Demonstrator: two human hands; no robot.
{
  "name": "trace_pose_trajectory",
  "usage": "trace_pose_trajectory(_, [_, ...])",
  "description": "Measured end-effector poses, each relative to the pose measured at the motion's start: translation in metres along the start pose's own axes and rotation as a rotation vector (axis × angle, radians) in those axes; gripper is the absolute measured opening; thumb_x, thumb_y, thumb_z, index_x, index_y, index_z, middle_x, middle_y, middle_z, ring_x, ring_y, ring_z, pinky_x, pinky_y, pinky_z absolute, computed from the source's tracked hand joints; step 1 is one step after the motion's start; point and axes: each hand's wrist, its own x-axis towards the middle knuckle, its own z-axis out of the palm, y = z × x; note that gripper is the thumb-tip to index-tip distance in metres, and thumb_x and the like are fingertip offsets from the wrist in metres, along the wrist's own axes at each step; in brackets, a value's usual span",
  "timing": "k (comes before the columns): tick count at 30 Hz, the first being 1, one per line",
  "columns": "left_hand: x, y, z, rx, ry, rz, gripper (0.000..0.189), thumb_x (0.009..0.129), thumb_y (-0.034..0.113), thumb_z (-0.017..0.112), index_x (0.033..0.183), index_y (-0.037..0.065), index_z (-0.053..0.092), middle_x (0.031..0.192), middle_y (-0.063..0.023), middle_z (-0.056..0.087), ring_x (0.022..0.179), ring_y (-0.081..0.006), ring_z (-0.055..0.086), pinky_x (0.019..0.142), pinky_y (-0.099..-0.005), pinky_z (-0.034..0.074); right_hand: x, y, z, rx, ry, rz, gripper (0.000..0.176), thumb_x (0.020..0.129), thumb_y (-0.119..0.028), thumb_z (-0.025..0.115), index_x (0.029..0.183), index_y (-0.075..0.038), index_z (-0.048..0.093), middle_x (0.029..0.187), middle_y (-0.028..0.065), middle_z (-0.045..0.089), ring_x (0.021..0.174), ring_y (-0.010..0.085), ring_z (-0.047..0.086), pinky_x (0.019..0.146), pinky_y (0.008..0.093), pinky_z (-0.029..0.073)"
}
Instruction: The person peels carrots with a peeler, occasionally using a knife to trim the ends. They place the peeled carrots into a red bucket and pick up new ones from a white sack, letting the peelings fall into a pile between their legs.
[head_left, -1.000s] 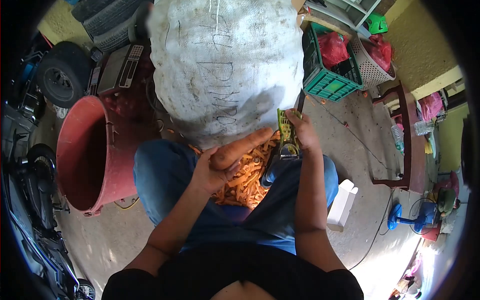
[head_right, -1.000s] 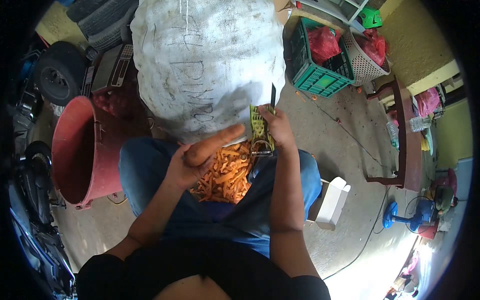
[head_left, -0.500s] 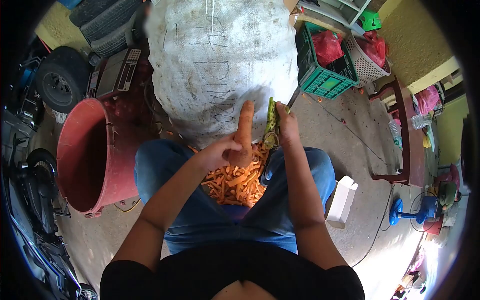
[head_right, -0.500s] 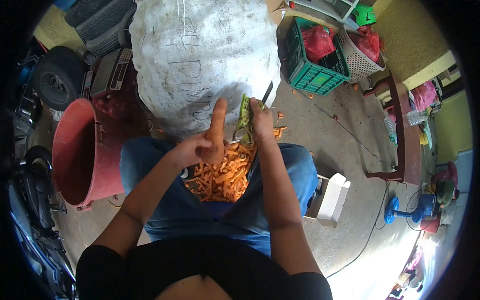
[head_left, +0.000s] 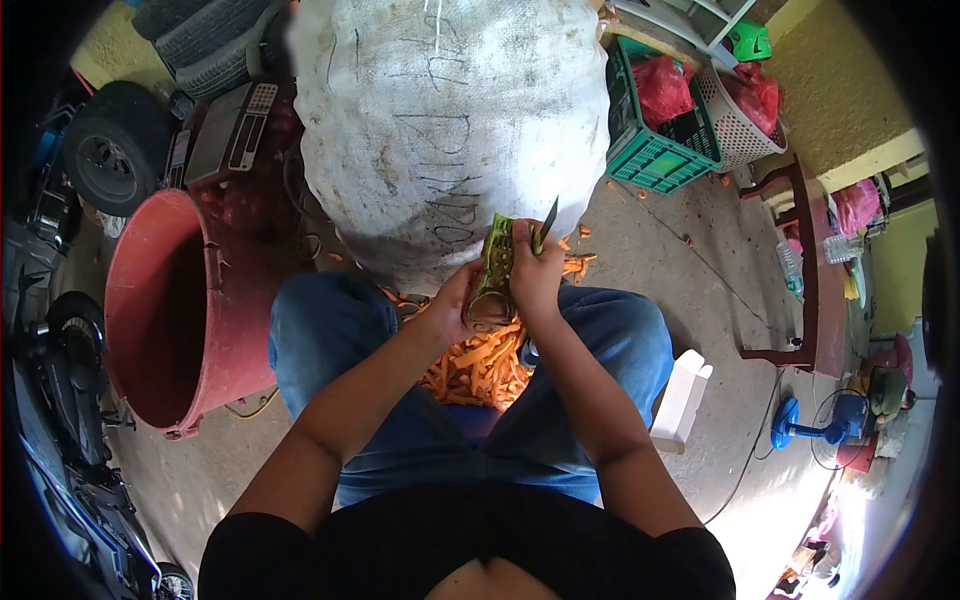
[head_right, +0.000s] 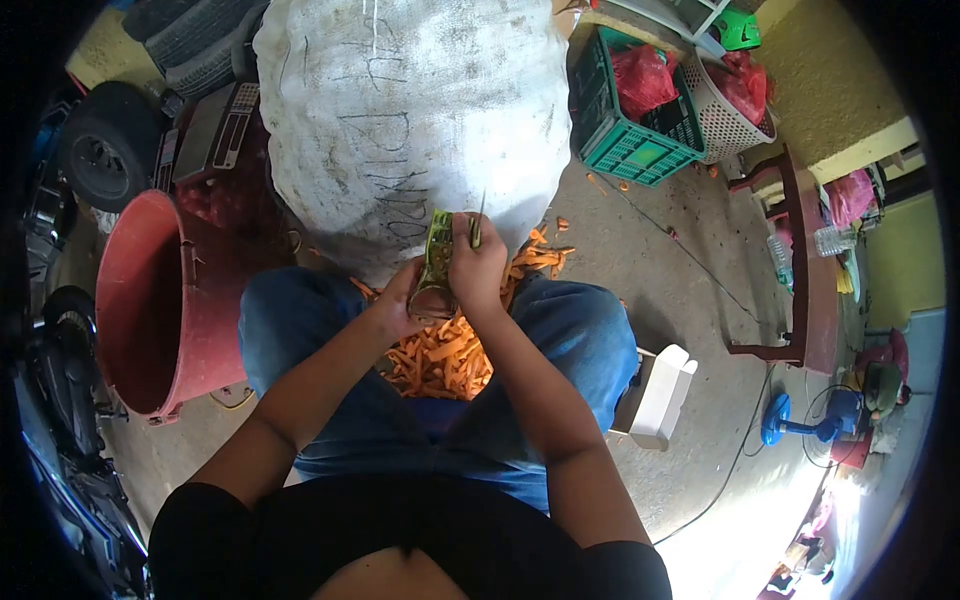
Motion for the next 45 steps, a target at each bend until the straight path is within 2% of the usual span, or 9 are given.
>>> trace_pose_trajectory(8, [-0.008,0.003,0.009,0.028,0.098,0.03,0.033,0.088,0.029,0.027,0.097,0.003,0.047,0.079,-0.0092,0.057,0.068,-0.0198,0.058,0.058,-0.0323,0.048,0.0,-0.001,-0.002,-0.272,0.079,-0.085,0.025,0.08,-0.02,0.05,0.075,0.003,0.055,0.062,0.0185,0.055,0.055,0.0289,0.054,0.053,0.0335,0.041])
trace_pose_trajectory(10, [-0.014,-0.001,0.012,0.079,-0.067,-0.019,0.035,0.088,0.03,0.026,0.097,0.003,0.046,0.079,-0.01,0.056,0.067,-0.0201,0.058,0.057,-0.032,0.048,0.017,0.006,-0.012,-0.367,0.235,-0.116,0.024,0.079,-0.02,0.051,0.073,0.003,0.055,0.06,0.0193,0.054,0.055,0.0302,0.053,0.052,0.0349,0.04])
trace_pose_trajectory(15, [-0.045,-0.006,0.057,0.559,0.214,-0.206,0.035,0.088,0.031,0.028,0.095,0.001,0.046,0.079,-0.0101,0.056,0.065,-0.019,0.057,0.056,-0.0295,0.048,0.076,0.016,-0.065,-0.557,0.625,-0.181,0.026,0.079,-0.019,0.05,0.067,0.003,0.054,0.058,0.017,0.055,0.048,0.0269,0.051,0.047,0.0352,0.039])
trace_pose_trajectory(17, [-0.049,-0.002,0.059,0.646,0.194,-0.23,0.035,0.088,0.03,0.029,0.094,0.001,0.046,0.08,-0.0106,0.055,0.067,-0.0198,0.057,0.057,-0.0299,0.048,0.081,0.015,-0.079,-0.237,0.736,0.047,0.025,0.079,-0.018,0.051,0.066,0.003,0.054,0.056,0.0125,0.055,0.045,0.0206,0.049,0.043,0.0327,0.037])
trace_pose_trajectory(24, [-0.017,0.011,0.008,0.223,0.105,-0.032,0.033,0.087,0.031,0.031,0.1,0.004,0.046,0.085,-0.0089,0.056,0.072,-0.0182,0.057,0.064,-0.0329,0.049,0.018,-0.009,-0.019,0.202,0.189,0.051,0.024,0.081,-0.022,0.051,0.075,0.001,0.055,0.056,0.0023,0.051,0.049,0.0089,0.045,0.045,0.0249,0.036])
trace_pose_trajectory(27, [-0.01,0.01,0.013,0.175,0.192,0.029,0.031,0.087,0.027,0.032,0.098,0.002,0.047,0.085,-0.0103,0.055,0.072,-0.02,0.057,0.064,-0.0338,0.049,-0.01,-0.02,0.003,-0.163,0.052,-0.084,0.024,0.081,-0.021,0.05,0.076,0.002,0.055,0.057,0.0106,0.053,0.052,0.0148,0.049,0.05,0.0281,0.04])
trace_pose_trajectory(33, [-0.02,0.005,0.025,0.304,0.263,0.021,0.032,0.088,0.028,0.029,0.097,0.004,0.048,0.085,-0.0078,0.057,0.071,-0.0162,0.058,0.063,-0.0296,0.048,-0.007,-0.006,0.002,-0.372,0.112,-0.164,0.027,0.081,-0.023,0.049,0.077,0.003,0.055,0.059,0.0169,0.055,0.054,0.0263,0.054,0.052,0.0332,0.041])
trace_pose_trajectory(39, [-0.05,-0.001,0.056,0.682,0.169,-0.318,0.036,0.086,0.034,0.034,0.1,0.003,0.047,0.083,-0.0083,0.057,0.068,-0.0145,0.058,0.061,-0.0282,0.048,0.083,0.018,-0.075,-0.477,0.705,-0.087,0.029,0.08,-0.02,0.049,0.061,0.002,0.053,0.05,0.0115,0.052,0.041,0.0194,0.047,0.041,0.0337,0.037])
trace_pose_trajectory(45, [-0.022,0.013,0.025,0.263,0.181,-0.06,0.031,0.086,0.029,0.035,0.101,0.003,0.044,0.087,-0.0096,0.054,0.074,-0.0174,0.056,0.066,-0.0323,0.048,0.037,-0.004,-0.032,-0.096,0.353,-0.04,0.023,0.08,-0.021,0.051,0.071,-0.001,0.056,0.055,0.0045,0.051,0.047,0.0088,0.045,0.043,0.0258,0.036])
